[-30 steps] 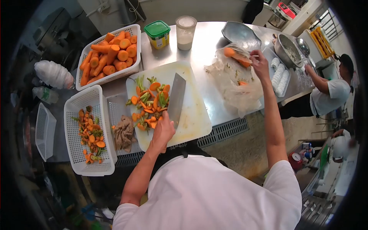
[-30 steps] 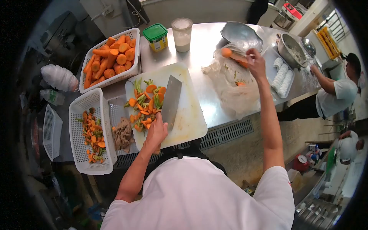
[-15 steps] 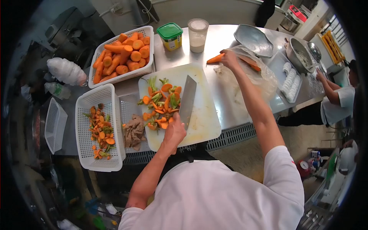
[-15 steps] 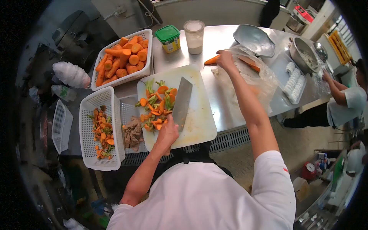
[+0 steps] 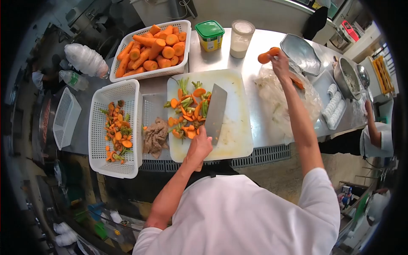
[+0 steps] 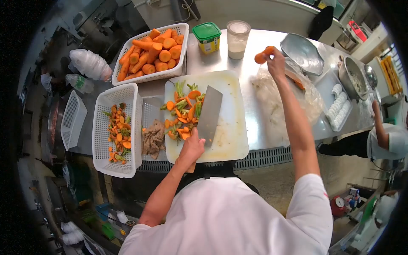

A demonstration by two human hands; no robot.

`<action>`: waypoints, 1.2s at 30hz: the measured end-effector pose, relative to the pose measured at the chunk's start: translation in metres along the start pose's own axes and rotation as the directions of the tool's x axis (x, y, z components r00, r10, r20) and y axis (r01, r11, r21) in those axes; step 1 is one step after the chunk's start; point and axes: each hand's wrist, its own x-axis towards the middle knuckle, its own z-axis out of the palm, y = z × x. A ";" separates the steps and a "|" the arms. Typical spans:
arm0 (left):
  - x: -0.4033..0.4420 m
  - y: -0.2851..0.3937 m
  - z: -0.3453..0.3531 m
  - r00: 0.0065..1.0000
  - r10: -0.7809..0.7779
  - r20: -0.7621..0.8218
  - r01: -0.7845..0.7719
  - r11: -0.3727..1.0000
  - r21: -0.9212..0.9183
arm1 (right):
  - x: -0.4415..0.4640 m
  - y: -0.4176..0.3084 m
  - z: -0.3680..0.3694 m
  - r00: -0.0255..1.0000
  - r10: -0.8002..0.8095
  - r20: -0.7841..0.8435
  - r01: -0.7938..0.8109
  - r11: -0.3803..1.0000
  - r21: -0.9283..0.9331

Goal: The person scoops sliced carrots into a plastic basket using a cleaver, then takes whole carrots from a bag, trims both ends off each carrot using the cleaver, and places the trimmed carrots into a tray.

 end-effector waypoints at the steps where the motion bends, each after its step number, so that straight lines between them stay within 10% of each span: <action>1: 0.001 0.000 -0.002 1.000 -0.031 0.004 0.031 0.999 -0.035 | -0.005 -0.015 -0.013 0.996 0.034 -0.077 -0.030 0.998 0.048; 5: 0.005 -0.015 -0.007 0.999 0.036 0.008 -0.035 0.992 -0.123 | -0.075 -0.090 -0.056 0.950 0.309 0.036 -0.270 0.761 0.591; 10: 0.007 -0.013 -0.023 0.994 0.086 -0.073 -0.089 0.996 -0.031 | -0.214 -0.127 -0.040 0.758 0.556 0.342 -0.628 0.481 0.612; 16: -0.012 0.020 -0.049 0.968 0.239 -0.081 -0.233 0.969 0.080 | -0.288 -0.132 -0.051 0.721 0.501 0.478 -0.676 0.660 0.328; 18: -0.017 0.030 -0.053 0.969 0.245 -0.036 -0.239 0.964 0.119 | -0.288 -0.140 -0.059 0.790 0.344 0.507 -0.410 0.912 0.020; 36: -0.006 0.051 -0.018 0.958 0.218 0.185 -0.267 0.911 0.313 | -0.280 -0.149 -0.056 0.811 0.340 0.477 -0.340 0.936 -0.091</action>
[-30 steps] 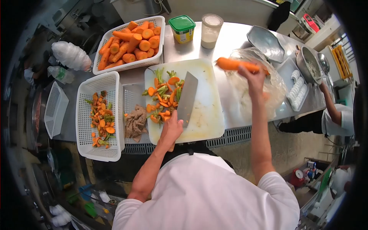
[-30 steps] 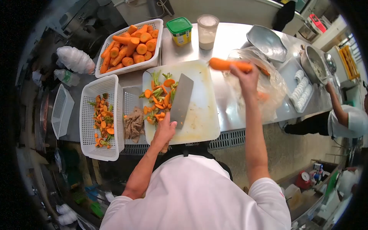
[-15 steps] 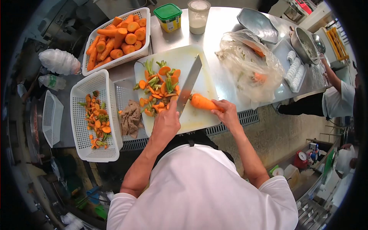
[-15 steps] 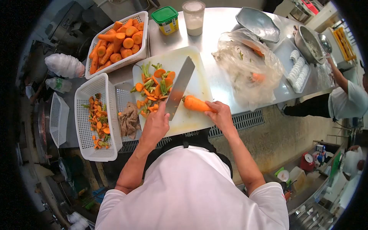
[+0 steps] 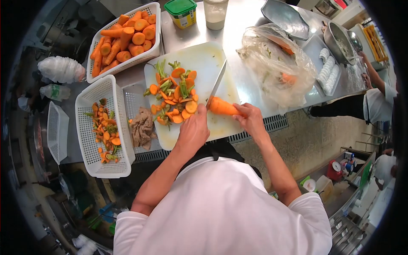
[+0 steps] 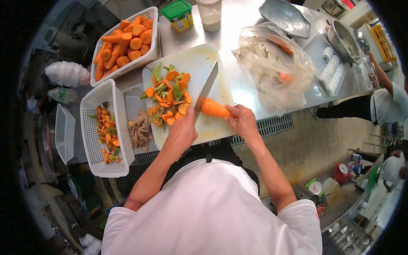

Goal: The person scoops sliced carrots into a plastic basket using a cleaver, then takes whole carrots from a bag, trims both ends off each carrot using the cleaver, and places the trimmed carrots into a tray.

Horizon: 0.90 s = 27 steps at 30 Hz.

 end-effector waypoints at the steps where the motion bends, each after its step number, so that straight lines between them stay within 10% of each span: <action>1: 0.008 -0.008 0.013 1.000 0.000 -0.015 0.000 1.000 0.009 | 0.002 0.002 0.000 1.000 0.008 -0.007 -0.008 1.000 -0.008; 7: 0.022 -0.030 0.018 0.996 -0.020 -0.082 0.005 0.986 -0.168 | 0.013 -0.010 0.034 0.939 -0.299 -0.168 0.252 0.933 -0.256; 11: 0.004 -0.048 0.009 0.992 -0.092 -0.084 0.072 0.975 -0.209 | 0.034 -0.011 0.045 0.985 -0.166 -0.043 0.160 0.981 -0.110; 13: -0.007 -0.054 0.004 0.990 -0.121 -0.074 0.100 0.966 -0.239 | 0.033 -0.037 0.024 1.000 0.006 -0.022 0.005 0.894 0.449; 14: -0.011 -0.058 0.004 0.985 -0.159 -0.062 0.137 0.953 -0.272 | 0.033 -0.044 0.018 1.000 0.007 -0.020 0.002 0.894 0.448; 17: -0.014 -0.067 0.012 0.987 -0.098 -0.127 0.059 0.959 -0.279 | 0.028 -0.061 0.001 0.988 -0.016 -0.155 0.145 0.452 0.880; 21: -0.013 -0.061 0.014 0.984 -0.072 -0.166 0.040 0.981 -0.190 | 0.014 -0.005 0.005 0.976 0.204 0.074 -0.211 0.812 0.544; 27: -0.012 -0.016 -0.030 0.980 -0.046 -0.194 0.017 0.989 -0.146 | -0.005 -0.004 0.012 0.998 0.058 -0.016 -0.047 0.920 0.389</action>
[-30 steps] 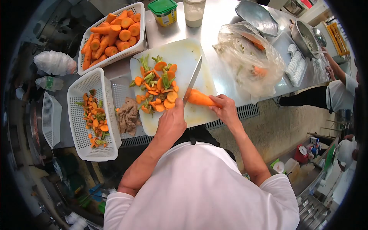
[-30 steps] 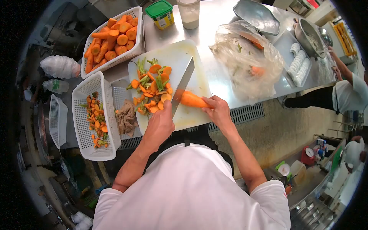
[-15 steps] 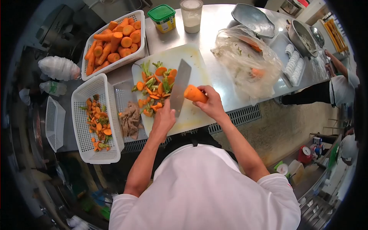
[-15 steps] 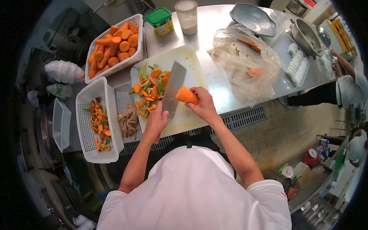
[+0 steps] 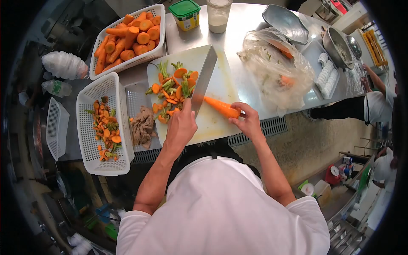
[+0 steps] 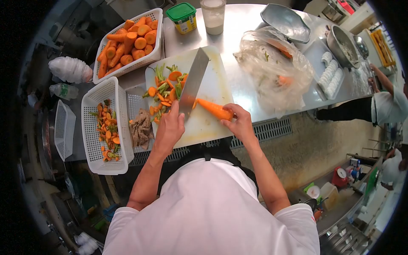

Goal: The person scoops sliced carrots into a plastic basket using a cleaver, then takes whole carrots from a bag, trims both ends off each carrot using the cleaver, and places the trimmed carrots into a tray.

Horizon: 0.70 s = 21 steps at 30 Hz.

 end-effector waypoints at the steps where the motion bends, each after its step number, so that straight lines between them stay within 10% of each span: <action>1: 0.002 0.007 -0.003 1.000 0.019 -0.012 -0.019 1.000 -0.003 | 0.002 -0.004 -0.001 1.000 -0.024 0.001 0.024 0.998 -0.053; 8: 0.026 -0.031 0.056 0.996 0.088 -0.025 -0.088 0.996 -0.004 | 0.011 0.006 -0.009 0.999 0.017 0.039 -0.012 0.993 -0.115; 13: 0.020 -0.033 0.050 0.998 -0.064 0.028 0.066 0.995 -0.074 | 0.028 -0.012 -0.035 0.927 0.366 0.079 -0.344 0.749 0.567; 21: 0.015 -0.035 0.052 0.999 0.034 -0.038 -0.038 0.994 -0.101 | 0.143 -0.122 0.072 0.972 0.136 0.190 -0.229 0.726 0.649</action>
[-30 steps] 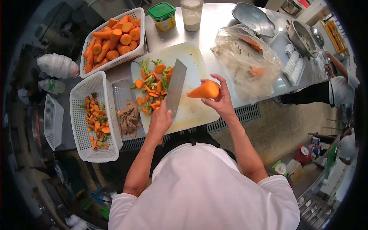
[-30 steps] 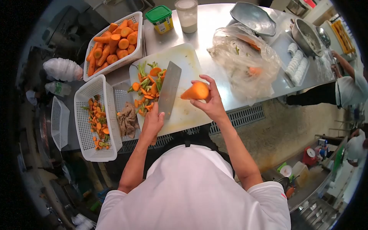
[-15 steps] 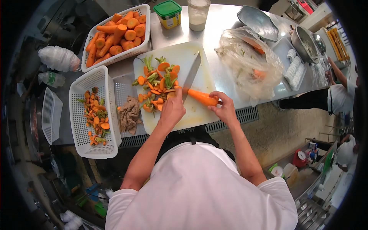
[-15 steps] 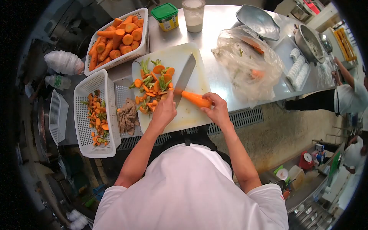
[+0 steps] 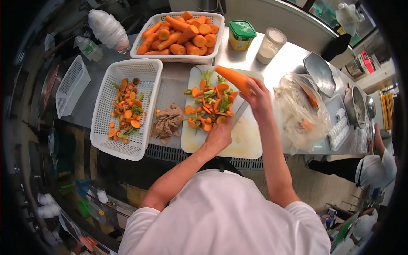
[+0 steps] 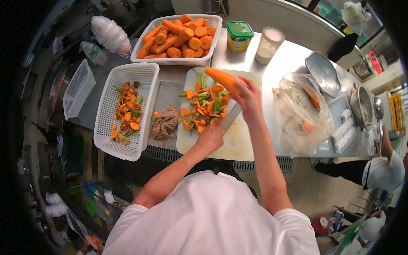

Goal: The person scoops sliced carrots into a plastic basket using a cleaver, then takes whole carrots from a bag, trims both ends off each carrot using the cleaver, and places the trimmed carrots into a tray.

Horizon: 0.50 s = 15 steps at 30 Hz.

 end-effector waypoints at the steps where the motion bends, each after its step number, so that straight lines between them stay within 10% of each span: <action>1: -0.001 0.000 0.002 0.999 0.014 -0.040 -0.014 1.000 -0.012 | 0.025 0.009 0.021 0.998 0.052 0.019 -0.053 0.998 0.040; 6: 0.003 -0.002 0.003 0.998 -0.029 0.056 0.024 0.995 0.092 | 0.127 0.031 0.130 0.983 0.158 0.093 -0.167 0.981 0.095; 11: -0.002 -0.002 0.004 0.998 0.054 -0.019 -0.055 0.998 -0.030 | 0.200 0.057 0.194 0.930 0.110 0.352 -0.329 0.678 0.658; 15: -0.002 -0.004 0.006 0.996 0.079 -0.027 -0.080 0.996 -0.046 | 0.201 0.058 0.191 0.904 0.184 0.385 -0.398 0.688 0.607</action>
